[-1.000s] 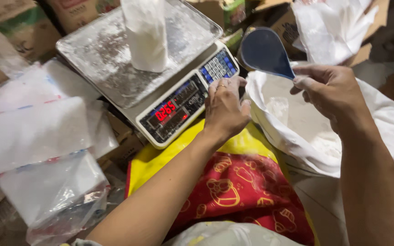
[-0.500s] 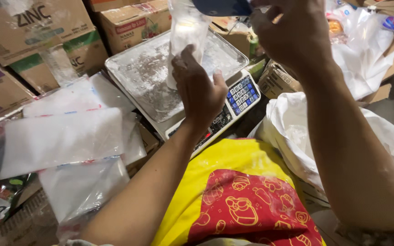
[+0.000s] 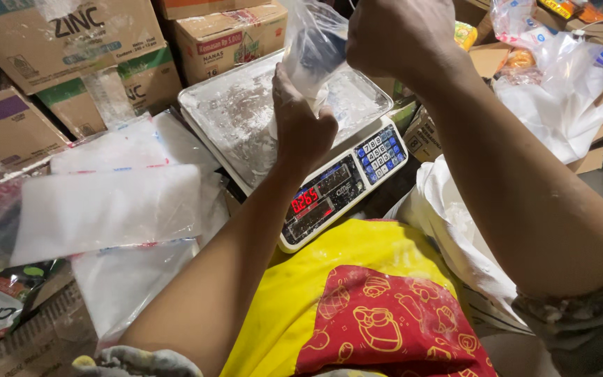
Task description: The person scoops white powder from a large sack into small plastic bags using a blue scoop, places each bag on a digital scale to check the weight, and ties the bags shut. The process is repeated multiple times in a cluttered storage area.
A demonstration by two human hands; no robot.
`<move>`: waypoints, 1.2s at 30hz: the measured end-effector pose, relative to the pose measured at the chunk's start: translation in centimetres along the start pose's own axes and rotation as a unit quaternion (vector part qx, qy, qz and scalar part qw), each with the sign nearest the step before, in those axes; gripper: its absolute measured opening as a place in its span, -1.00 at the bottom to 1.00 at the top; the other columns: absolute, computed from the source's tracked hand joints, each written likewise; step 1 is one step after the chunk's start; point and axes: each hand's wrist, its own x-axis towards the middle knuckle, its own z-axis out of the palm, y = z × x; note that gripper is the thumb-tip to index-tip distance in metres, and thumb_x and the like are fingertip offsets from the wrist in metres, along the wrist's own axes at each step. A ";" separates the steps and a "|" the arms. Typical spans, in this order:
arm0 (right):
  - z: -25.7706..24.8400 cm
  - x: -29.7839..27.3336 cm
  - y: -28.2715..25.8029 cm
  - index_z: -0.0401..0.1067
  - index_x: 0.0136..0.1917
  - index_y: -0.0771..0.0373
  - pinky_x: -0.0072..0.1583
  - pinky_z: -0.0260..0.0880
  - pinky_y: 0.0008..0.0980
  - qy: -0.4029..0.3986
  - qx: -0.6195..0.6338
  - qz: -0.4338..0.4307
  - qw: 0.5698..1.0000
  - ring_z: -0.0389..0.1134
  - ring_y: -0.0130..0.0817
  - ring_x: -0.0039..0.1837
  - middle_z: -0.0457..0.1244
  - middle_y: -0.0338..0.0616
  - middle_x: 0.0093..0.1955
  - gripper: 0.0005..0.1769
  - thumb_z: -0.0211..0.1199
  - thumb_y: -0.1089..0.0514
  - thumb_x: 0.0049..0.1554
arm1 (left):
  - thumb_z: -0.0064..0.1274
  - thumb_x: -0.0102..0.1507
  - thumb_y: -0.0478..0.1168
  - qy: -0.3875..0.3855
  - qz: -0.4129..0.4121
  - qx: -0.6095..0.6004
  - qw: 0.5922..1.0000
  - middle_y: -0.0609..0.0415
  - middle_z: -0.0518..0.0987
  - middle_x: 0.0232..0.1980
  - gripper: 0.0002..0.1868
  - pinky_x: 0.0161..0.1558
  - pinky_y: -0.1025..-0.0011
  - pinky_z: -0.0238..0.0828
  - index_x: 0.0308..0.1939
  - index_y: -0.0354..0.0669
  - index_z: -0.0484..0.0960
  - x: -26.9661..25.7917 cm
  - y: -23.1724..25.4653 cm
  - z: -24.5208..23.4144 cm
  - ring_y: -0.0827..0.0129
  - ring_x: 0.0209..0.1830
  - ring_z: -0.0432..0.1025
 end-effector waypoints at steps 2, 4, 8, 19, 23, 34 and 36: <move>0.9 0.4 0.1 0.59 -0.21 0.14 -0.16 0.43 -0.10 -0.058 0.016 0.037 0.998 0.42 -0.09 -0.28 0.37 -0.03 -0.33 -0.84 0.27 0.06 0.04 | 0.04 0.01 -0.37 -0.005 0.014 -0.021 1.000 -0.69 -0.03 0.51 0.06 0.62 0.16 -0.34 0.42 -0.82 -0.25 -0.1 0.3 -0.3 -0.35 0.63 -0.16; 1.4 0.9 0.6 0.58 -0.22 0.13 -0.16 0.44 -0.10 -0.111 0.044 0.080 0.990 0.42 -0.09 -0.28 0.36 -0.03 -0.33 -0.84 0.26 0.06 0.03 | 0.01 0.04 -0.38 -0.005 0.011 -0.085 0.996 -0.61 0.04 0.51 0.04 0.62 0.20 -0.26 0.45 -0.74 -0.25 -0.1 0.8 -0.8 -0.28 0.62 -0.07; 2.1 0.0 1.8 0.60 -0.15 0.00 -0.15 0.44 -0.14 -0.104 0.111 0.122 0.981 0.43 -0.15 -0.27 0.37 -0.11 -0.31 -0.85 0.28 -0.01 0.05 | -0.03 -0.04 -0.44 -0.030 -0.055 -0.141 0.988 -0.59 0.06 0.50 0.09 0.61 0.20 -0.21 0.50 -0.64 -0.26 0.3 1.5 -1.6 -0.27 0.60 -0.05; 2.4 -1.3 1.1 0.69 -0.13 -0.05 -0.29 0.38 -0.23 -0.050 0.119 0.030 0.991 0.37 -0.31 -0.34 0.39 -0.26 -0.31 -0.86 0.40 0.03 0.01 | -0.05 -0.07 -0.46 -0.047 -0.130 -0.151 0.979 -0.59 0.08 0.47 0.17 0.55 0.21 0.01 0.53 -0.52 -0.38 0.5 0.8 -1.4 -0.30 0.51 0.10; 1.3 -1.6 2.6 0.64 -0.08 0.08 -0.34 0.34 -0.47 -0.141 0.291 0.157 0.933 0.32 -0.53 -0.40 0.36 -0.31 -0.35 -0.86 0.35 0.07 0.10 | -0.03 0.04 -0.44 -0.034 -0.091 -0.118 0.988 -0.54 0.12 0.46 0.09 0.50 0.24 0.18 0.52 -0.49 -0.35 0.5 0.9 -1.8 -0.22 0.47 0.22; -0.8 -5.0 4.9 0.56 -0.17 0.21 -0.38 0.10 -0.50 -0.104 0.435 0.282 0.849 0.23 -0.56 -0.43 0.31 -0.27 -0.40 -0.82 0.34 0.07 0.16 | -0.06 -0.04 -0.60 0.001 -0.137 -0.103 0.985 -0.48 0.13 0.43 0.03 0.41 0.14 0.23 0.48 -0.49 -0.20 -0.4 1.1 -3.1 -0.21 0.45 0.15; -1.0 -5.8 5.3 0.53 -0.18 0.21 -0.38 0.03 -0.48 -0.082 0.419 0.330 0.842 0.18 -0.54 -0.42 0.27 -0.29 -0.39 -0.77 0.37 0.02 0.16 | -0.06 0.01 -0.57 0.001 -0.155 -0.105 0.982 -0.45 0.18 0.39 -0.05 0.39 0.16 0.32 0.46 -0.47 -0.12 -0.6 0.6 -3.6 -0.16 0.42 0.20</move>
